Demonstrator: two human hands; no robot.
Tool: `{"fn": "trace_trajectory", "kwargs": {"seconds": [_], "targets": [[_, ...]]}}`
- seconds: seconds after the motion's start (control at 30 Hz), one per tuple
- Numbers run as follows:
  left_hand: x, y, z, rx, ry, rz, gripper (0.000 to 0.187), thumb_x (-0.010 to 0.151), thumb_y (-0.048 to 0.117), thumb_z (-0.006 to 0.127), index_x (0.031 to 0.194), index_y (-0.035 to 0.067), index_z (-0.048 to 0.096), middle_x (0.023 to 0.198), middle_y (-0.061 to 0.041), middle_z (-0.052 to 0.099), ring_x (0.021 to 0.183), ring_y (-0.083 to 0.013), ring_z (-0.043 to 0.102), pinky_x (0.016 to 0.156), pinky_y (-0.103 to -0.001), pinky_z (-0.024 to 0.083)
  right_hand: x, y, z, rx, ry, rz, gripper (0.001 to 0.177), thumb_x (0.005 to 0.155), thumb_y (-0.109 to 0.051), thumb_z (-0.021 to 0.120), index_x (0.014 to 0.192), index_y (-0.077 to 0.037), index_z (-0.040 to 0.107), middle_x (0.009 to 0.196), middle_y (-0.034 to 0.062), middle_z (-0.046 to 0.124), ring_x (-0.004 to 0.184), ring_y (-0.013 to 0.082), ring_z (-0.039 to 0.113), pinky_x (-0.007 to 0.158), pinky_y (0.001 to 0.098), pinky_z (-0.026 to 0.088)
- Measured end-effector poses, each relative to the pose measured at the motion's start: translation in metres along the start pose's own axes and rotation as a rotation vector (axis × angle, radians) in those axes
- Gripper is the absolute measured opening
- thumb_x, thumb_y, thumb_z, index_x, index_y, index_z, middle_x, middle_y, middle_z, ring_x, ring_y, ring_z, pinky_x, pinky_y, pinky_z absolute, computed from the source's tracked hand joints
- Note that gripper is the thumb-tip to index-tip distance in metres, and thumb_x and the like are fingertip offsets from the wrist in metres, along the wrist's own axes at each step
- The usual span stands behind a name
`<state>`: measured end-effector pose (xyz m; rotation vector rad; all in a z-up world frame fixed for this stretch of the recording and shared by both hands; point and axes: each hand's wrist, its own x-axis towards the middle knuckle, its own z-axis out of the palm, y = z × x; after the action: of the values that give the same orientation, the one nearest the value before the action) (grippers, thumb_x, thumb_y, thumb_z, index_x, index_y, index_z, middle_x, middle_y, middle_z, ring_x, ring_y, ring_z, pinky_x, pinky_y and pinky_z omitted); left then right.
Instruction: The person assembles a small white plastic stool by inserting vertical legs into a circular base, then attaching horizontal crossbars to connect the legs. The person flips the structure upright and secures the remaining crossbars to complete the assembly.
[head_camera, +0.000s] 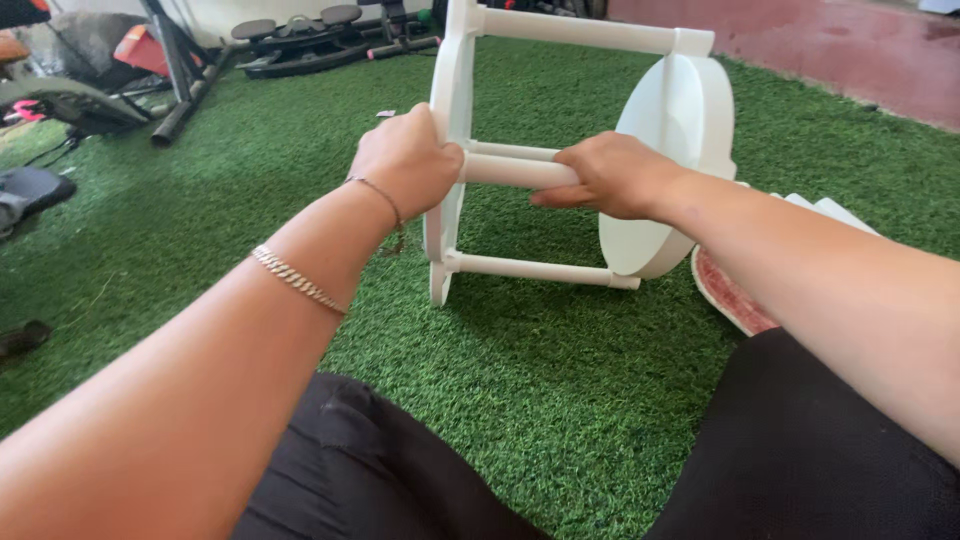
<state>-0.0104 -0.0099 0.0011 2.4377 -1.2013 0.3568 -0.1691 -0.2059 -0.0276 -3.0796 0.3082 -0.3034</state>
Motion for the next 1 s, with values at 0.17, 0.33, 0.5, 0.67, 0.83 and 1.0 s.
{"fn": "trace_trajectory", "kwargs": {"seconds": [0.17, 0.33, 0.5, 0.67, 0.83, 1.0], "targets": [[0.004, 0.007, 0.0, 0.012, 0.0, -0.018, 0.039, 0.091, 0.029, 0.061, 0.115, -0.002, 0.061, 0.104, -0.026, 0.072, 0.1, -0.0426, 0.069, 0.092, -0.049, 0.054, 0.004, -0.004, -0.001, 0.042, -0.014, 0.084, 0.056, 0.088, -0.062, 0.065, 0.106, -0.009, 0.075, 0.086, 0.0172, 0.073, 0.084, 0.0358, 0.07, 0.081, 0.0476, 0.055], [0.008, 0.017, 0.002, -0.017, 0.007, -0.013, 0.042, 0.088, 0.02, 0.06, 0.122, -0.004, 0.056, 0.103, -0.027, 0.072, 0.099, -0.0426, 0.071, 0.091, -0.048, 0.055, 0.003, -0.003, -0.003, 0.029, -0.006, 0.107, 0.055, 0.09, -0.061, 0.065, 0.107, -0.01, 0.076, 0.089, 0.0164, 0.073, 0.087, 0.0347, 0.071, 0.082, 0.048, 0.055], [0.009, 0.019, -0.004, -0.026, -0.004, -0.044, 0.044, 0.086, 0.019, 0.062, 0.123, -0.005, 0.054, 0.107, -0.028, 0.071, 0.102, -0.0437, 0.069, 0.092, -0.049, 0.054, 0.007, -0.008, -0.006, 0.025, -0.014, 0.15, 0.052, 0.089, -0.059, 0.066, 0.109, -0.012, 0.076, 0.09, 0.0144, 0.074, 0.088, 0.0326, 0.072, 0.083, 0.0475, 0.056], [-0.003, 0.027, -0.009, -0.043, -0.005, -0.088, 0.047, 0.088, 0.024, 0.064, 0.126, -0.002, 0.051, 0.109, -0.027, 0.07, 0.104, -0.0438, 0.068, 0.093, -0.05, 0.053, 0.005, -0.011, -0.004, 0.043, 0.0, 0.149, 0.046, 0.086, -0.055, 0.069, 0.11, -0.016, 0.077, 0.091, 0.013, 0.074, 0.087, 0.0322, 0.072, 0.082, 0.0482, 0.056], [-0.008, 0.041, -0.018, -0.079, -0.005, -0.211, 0.057, 0.086, 0.029, 0.067, 0.13, 0.002, 0.045, 0.11, -0.024, 0.07, 0.105, -0.041, 0.069, 0.093, -0.048, 0.053, 0.009, -0.018, -0.008, 0.013, -0.029, 0.204, 0.047, 0.089, -0.057, 0.069, 0.11, -0.014, 0.075, 0.092, 0.0128, 0.075, 0.088, 0.0311, 0.072, 0.083, 0.0467, 0.056], [-0.006, 0.033, -0.005, -0.124, -0.007, -0.24, 0.056, 0.091, 0.043, 0.065, 0.13, 0.005, 0.049, 0.112, -0.02, 0.071, 0.105, -0.0381, 0.069, 0.093, -0.047, 0.054, -0.004, -0.003, -0.005, 0.152, 0.133, 0.141, 0.074, 0.074, -0.056, 0.081, 0.129, -0.012, 0.059, 0.117, 0.0132, 0.067, 0.11, 0.0321, 0.062, 0.094, 0.0499, 0.047]]}}
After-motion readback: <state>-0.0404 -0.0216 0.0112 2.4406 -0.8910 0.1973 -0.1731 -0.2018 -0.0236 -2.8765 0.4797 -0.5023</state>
